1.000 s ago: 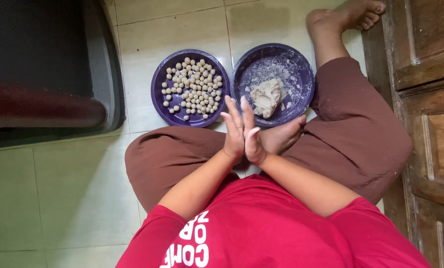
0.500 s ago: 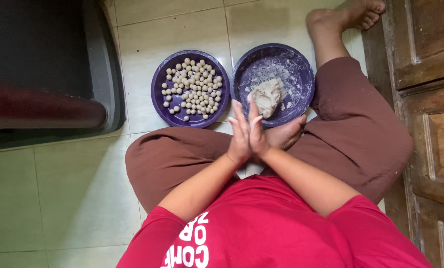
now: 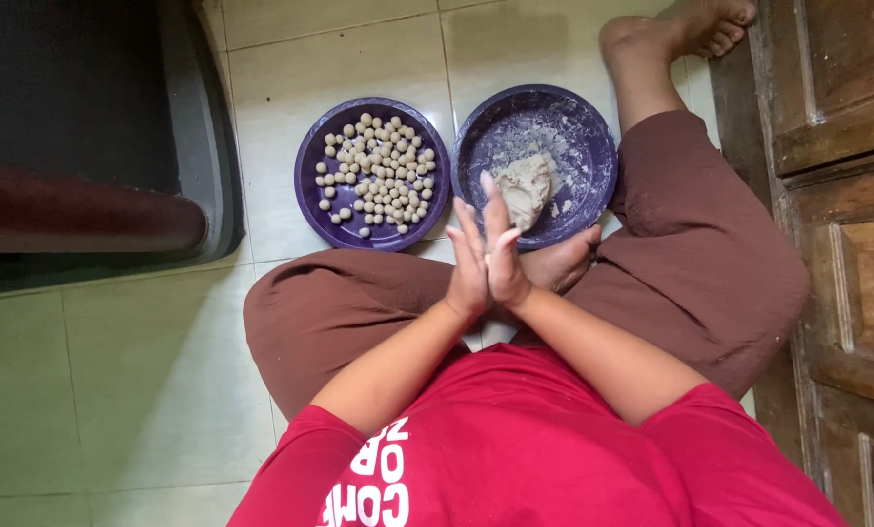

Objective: Pinching small pieces of dough from a mass and rolling them into small spheres between the palms.

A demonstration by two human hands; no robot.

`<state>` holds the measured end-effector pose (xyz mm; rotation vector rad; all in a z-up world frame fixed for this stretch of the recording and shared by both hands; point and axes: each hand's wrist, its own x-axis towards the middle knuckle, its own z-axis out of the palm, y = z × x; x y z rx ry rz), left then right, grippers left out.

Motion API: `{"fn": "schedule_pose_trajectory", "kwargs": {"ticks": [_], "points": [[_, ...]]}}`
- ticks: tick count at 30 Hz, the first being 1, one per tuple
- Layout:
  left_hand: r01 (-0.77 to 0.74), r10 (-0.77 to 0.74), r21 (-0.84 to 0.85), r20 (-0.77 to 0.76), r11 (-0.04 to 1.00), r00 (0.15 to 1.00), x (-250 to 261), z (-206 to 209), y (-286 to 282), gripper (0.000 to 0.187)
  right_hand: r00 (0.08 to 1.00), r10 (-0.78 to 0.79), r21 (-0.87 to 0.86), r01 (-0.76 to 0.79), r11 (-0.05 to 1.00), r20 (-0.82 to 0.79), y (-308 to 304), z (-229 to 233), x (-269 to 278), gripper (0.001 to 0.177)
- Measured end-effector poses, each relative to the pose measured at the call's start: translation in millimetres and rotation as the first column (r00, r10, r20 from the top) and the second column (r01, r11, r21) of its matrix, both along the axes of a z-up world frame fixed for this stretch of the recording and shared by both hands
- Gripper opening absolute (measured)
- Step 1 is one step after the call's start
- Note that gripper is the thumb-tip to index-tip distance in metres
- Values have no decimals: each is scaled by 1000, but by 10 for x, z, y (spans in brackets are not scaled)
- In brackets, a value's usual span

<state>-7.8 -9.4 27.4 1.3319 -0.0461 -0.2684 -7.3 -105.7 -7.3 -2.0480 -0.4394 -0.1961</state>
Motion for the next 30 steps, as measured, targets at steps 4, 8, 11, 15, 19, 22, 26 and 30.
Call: {"fn": "schedule_pose_trajectory", "kwargs": {"ticks": [4, 8, 11, 15, 19, 22, 26, 30], "points": [[-41, 41, -12, -19, 999, 999, 122, 181, 87, 65, 1000, 7, -12, -7, 1000, -7, 209, -1, -65, 60], [-22, 23, 33, -34, 999, 999, 15, 255, -21, 66, 1000, 16, -33, -17, 999, -2, 65, -38, 40, 59], [-53, 50, -26, -119, 998, 992, 94, 250, -24, 68, 1000, 22, -50, -22, 999, -4, 99, -63, 33, 59], [-256, 167, -100, -526, 961, 834, 307, -37, 86, 86, 999, 32, -69, -32, 997, 2, 178, -84, 61, 58], [-478, -20, -384, -795, 790, 606, 403, -804, 189, 94, 999, 37, -79, -36, 996, 3, -7, -91, 230, 57], [-515, -37, -386, -825, 765, 564, 669, -951, 364, 84, 999, -11, -27, 10, 1000, -42, -132, -69, 317, 67], [-565, 66, -414, -763, 714, 643, 1212, -1369, 715, 74, 982, -43, 31, 49, 998, -181, -249, -19, 273, 70], [-600, 169, -446, -693, 664, 701, 1593, -1253, 841, 80, 967, -27, 57, 43, 997, -255, -268, 229, 233, 66]]}}
